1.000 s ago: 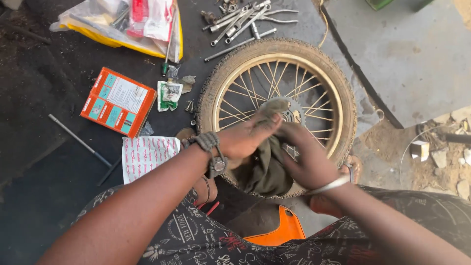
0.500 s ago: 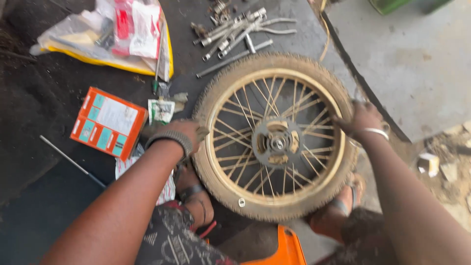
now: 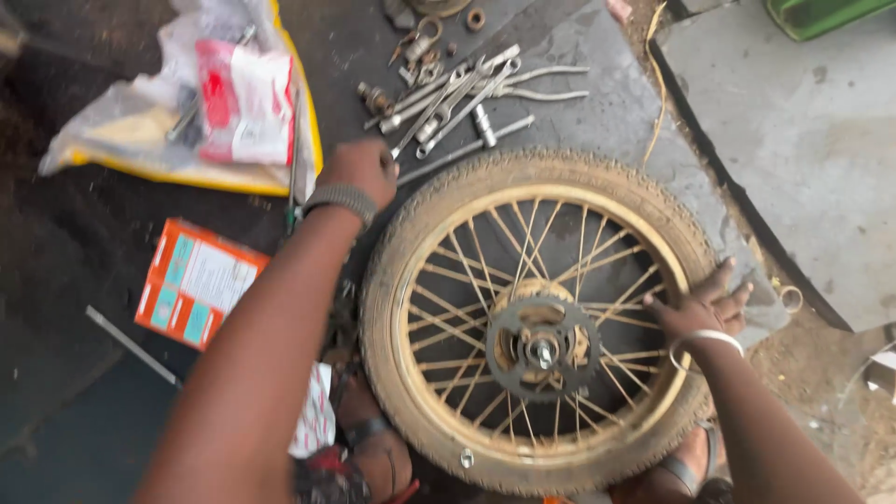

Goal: Assembling components onto a motorcycle wheel, including a sprocket hub and spacers.

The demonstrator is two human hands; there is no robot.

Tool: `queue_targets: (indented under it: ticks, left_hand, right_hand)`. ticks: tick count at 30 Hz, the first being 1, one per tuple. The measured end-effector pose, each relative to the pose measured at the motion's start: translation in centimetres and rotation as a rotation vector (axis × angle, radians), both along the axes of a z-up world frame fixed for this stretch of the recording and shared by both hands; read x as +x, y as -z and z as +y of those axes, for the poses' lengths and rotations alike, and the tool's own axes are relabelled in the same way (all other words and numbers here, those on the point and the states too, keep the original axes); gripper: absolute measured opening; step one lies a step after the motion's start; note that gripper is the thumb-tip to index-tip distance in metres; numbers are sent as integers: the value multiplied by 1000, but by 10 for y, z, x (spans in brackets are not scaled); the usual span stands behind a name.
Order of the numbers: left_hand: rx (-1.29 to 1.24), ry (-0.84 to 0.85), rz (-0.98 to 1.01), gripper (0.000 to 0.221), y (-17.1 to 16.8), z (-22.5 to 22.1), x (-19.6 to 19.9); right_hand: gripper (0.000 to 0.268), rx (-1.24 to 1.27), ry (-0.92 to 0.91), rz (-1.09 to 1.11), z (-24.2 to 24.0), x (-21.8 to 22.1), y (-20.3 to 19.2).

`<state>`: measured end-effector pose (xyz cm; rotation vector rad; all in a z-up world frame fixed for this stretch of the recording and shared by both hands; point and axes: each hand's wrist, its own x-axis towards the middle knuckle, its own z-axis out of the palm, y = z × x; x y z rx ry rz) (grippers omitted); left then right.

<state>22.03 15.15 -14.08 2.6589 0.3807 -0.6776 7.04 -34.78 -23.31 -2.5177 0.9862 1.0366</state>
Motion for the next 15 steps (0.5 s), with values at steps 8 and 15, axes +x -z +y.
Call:
queue_targets:
  ticks: [8, 15]
  left_hand:
    - [23, 12, -527, 21, 111, -33, 149]
    - [202, -30, -358, 29, 124, -51, 181]
  right_hand:
    - [148, 45, -104, -59, -16, -17, 20]
    - [93, -29, -399, 89, -20, -14, 21]
